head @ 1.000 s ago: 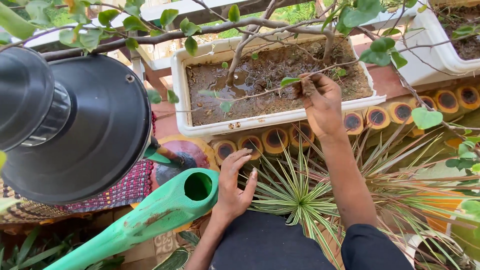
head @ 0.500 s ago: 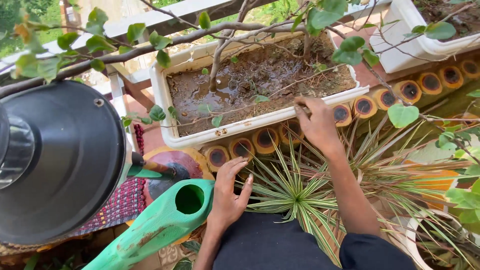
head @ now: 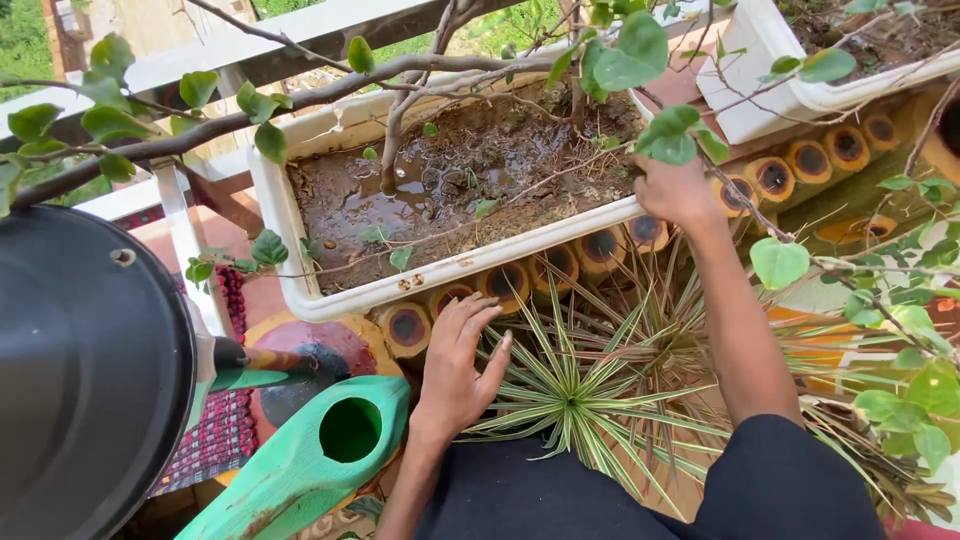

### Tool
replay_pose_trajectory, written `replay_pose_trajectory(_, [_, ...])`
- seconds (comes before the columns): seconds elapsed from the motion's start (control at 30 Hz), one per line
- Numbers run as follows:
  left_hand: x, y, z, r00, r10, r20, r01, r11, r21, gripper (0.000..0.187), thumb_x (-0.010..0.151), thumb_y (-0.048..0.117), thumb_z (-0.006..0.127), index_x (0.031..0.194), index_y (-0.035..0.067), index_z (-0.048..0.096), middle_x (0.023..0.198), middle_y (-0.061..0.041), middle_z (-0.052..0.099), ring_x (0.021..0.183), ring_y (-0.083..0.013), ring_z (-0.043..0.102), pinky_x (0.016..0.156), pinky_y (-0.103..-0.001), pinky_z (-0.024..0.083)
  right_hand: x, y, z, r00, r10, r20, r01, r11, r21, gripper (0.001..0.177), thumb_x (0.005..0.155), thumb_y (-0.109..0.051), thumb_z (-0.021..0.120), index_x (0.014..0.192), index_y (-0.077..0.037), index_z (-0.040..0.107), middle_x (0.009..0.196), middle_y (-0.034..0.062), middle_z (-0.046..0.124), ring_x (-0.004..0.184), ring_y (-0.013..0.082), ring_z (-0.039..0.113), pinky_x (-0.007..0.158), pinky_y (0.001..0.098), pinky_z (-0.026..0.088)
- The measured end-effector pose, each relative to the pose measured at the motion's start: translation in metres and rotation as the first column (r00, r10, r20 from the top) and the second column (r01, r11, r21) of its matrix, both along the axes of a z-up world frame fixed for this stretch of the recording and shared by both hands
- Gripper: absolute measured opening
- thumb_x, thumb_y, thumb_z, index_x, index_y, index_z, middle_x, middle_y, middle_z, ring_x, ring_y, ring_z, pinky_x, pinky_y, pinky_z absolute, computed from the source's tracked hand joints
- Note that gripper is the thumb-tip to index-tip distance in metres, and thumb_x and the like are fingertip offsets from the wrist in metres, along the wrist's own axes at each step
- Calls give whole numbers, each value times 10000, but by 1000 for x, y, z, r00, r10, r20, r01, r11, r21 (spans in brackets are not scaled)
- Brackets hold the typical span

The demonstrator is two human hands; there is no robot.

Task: Watering plants and removing weeds from a planter box on a balcony.

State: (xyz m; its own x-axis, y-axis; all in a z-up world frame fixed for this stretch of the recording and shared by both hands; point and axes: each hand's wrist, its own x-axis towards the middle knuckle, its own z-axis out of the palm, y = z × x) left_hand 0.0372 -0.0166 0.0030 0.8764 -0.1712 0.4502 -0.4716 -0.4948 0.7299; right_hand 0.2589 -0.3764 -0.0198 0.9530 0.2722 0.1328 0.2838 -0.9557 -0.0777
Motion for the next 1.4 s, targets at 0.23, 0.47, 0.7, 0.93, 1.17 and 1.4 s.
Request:
replay_pose_trajectory(0.23, [60,-35,-33,986,100,136,-101,995,-1,283,904,120,716,1173,51,662,1267,-154,660,1287,-380,589,1169,-537,396,-26,22,21,973,-26,-230,71,979,191,476,948,-274,409,1304,-102,675,1371,164,651,1199,398,627,1054,467,466])
replay_pose_trajectory(0.47, [105,-58,-78,831,294,472,-360,931,55,248,885,238,698,1071,73,711,1122,-81,716,1114,-254,663,1051,-412,381,-15,23,-11,967,92,-239,-107,993,-51,593,943,-446,460,1411,-104,584,1517,150,526,1274,376,587,1058,448,455])
replay_pose_trajectory(0.7, [117,-59,-61,937,254,239,-312,916,251,214,906,269,717,965,67,750,945,-97,706,872,-276,651,804,-433,438,-19,28,0,970,86,-226,-83,996,21,543,987,-430,481,1399,-91,585,1516,138,539,1381,351,514,1144,448,399])
replay_pose_trajectory(0.93, [131,-68,-52,923,257,286,-355,855,378,271,879,304,690,951,44,720,1033,-150,713,930,-307,668,777,-446,481,-31,74,31,866,110,-488,-114,993,22,588,995,-521,429,1309,-70,637,1330,166,683,1255,325,617,1097,410,485])
replay_pose_trajectory(1.17, [125,-68,-49,942,226,249,-315,854,414,252,881,303,680,924,55,705,952,-131,686,874,-300,644,752,-438,469,-15,78,43,932,243,-267,-228,970,88,765,902,-673,516,1210,12,663,1225,276,663,1157,432,623,1019,491,474])
replay_pose_trajectory(1.4, [125,-60,-57,898,179,402,-329,880,342,245,831,253,669,950,42,709,858,-106,642,803,-276,607,704,-409,442,-35,112,58,871,313,-379,-334,942,10,677,866,-617,495,1096,-28,737,1085,199,738,1086,369,669,1089,486,426])
